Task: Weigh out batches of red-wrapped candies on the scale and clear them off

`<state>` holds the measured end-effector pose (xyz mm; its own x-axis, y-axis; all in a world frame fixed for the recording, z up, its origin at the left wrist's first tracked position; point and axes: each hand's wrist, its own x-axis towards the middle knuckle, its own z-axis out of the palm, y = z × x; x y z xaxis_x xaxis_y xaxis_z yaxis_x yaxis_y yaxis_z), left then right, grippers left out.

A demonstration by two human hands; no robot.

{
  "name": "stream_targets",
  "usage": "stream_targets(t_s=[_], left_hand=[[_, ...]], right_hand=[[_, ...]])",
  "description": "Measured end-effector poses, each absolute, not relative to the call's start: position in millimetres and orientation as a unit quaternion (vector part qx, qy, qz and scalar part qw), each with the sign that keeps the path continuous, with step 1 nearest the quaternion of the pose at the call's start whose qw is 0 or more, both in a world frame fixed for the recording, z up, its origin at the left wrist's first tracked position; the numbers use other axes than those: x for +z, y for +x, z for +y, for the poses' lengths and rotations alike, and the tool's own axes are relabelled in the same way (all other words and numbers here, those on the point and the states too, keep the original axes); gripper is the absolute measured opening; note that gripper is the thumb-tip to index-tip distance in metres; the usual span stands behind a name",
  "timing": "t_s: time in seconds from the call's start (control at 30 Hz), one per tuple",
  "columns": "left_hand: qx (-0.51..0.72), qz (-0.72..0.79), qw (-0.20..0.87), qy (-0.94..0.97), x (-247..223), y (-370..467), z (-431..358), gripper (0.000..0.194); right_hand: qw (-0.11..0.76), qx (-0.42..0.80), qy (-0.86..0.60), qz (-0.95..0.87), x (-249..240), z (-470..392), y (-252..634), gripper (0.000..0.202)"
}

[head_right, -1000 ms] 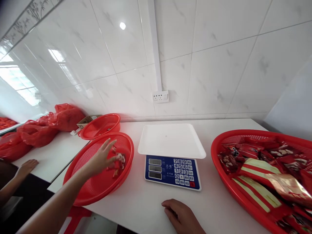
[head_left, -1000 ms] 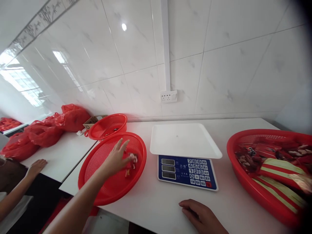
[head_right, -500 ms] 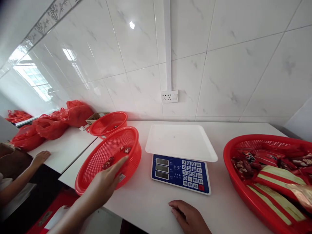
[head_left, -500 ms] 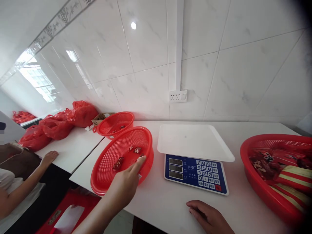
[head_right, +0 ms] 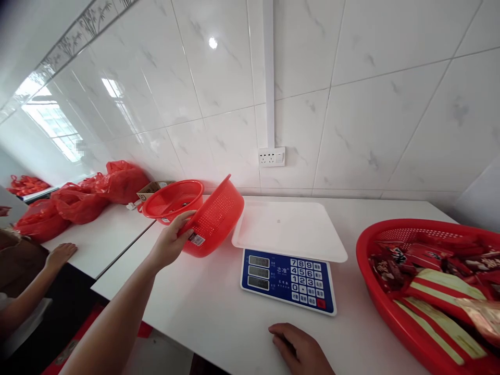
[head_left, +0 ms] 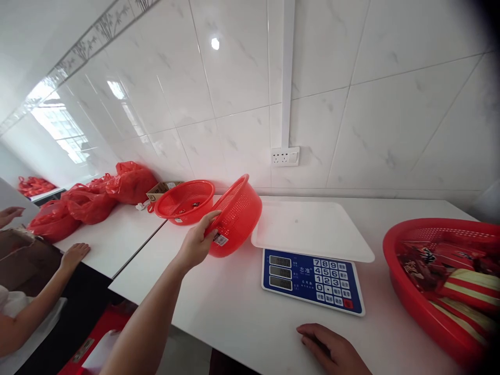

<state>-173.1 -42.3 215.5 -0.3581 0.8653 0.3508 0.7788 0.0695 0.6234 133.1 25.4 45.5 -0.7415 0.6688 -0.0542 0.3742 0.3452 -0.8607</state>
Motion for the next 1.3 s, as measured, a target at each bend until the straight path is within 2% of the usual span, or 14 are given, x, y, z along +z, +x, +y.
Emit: stream_targets(t_s=[0.27, 0.5, 0.73, 0.97, 1.1, 1.3], left_hand=[[0.328, 0.755, 0.011, 0.568, 198.5, -188.0, 8.7, 0.046], [0.301, 0.785, -0.019, 0.542, 206.5, -182.7, 39.4, 0.047], [0.144, 0.833, -0.051, 0.532, 218.3, -148.4, 45.8, 0.056], [0.079, 0.832, -0.061, 0.546, 235.2, -118.9, 33.0, 0.067], [0.108, 0.832, -0.062, 0.54, 235.8, -120.5, 28.2, 0.061], [0.255, 0.797, -0.084, 0.541, 223.8, -145.8, 37.5, 0.052]], right_hand=[[0.155, 0.471, -0.326, -0.805, 44.2, 25.9, 132.5, 0.034], [0.16, 0.472, -0.327, -0.803, 46.5, 24.9, 132.4, 0.033], [0.161, 0.465, -0.314, -0.812, 45.7, 25.9, 134.1, 0.033], [0.182, 0.472, -0.311, -0.805, 47.3, 23.8, 133.5, 0.028], [0.16, 0.471, -0.306, -0.812, 46.7, 25.5, 133.8, 0.029], [0.137, 0.462, -0.31, -0.819, 42.9, 26.3, 134.8, 0.03]])
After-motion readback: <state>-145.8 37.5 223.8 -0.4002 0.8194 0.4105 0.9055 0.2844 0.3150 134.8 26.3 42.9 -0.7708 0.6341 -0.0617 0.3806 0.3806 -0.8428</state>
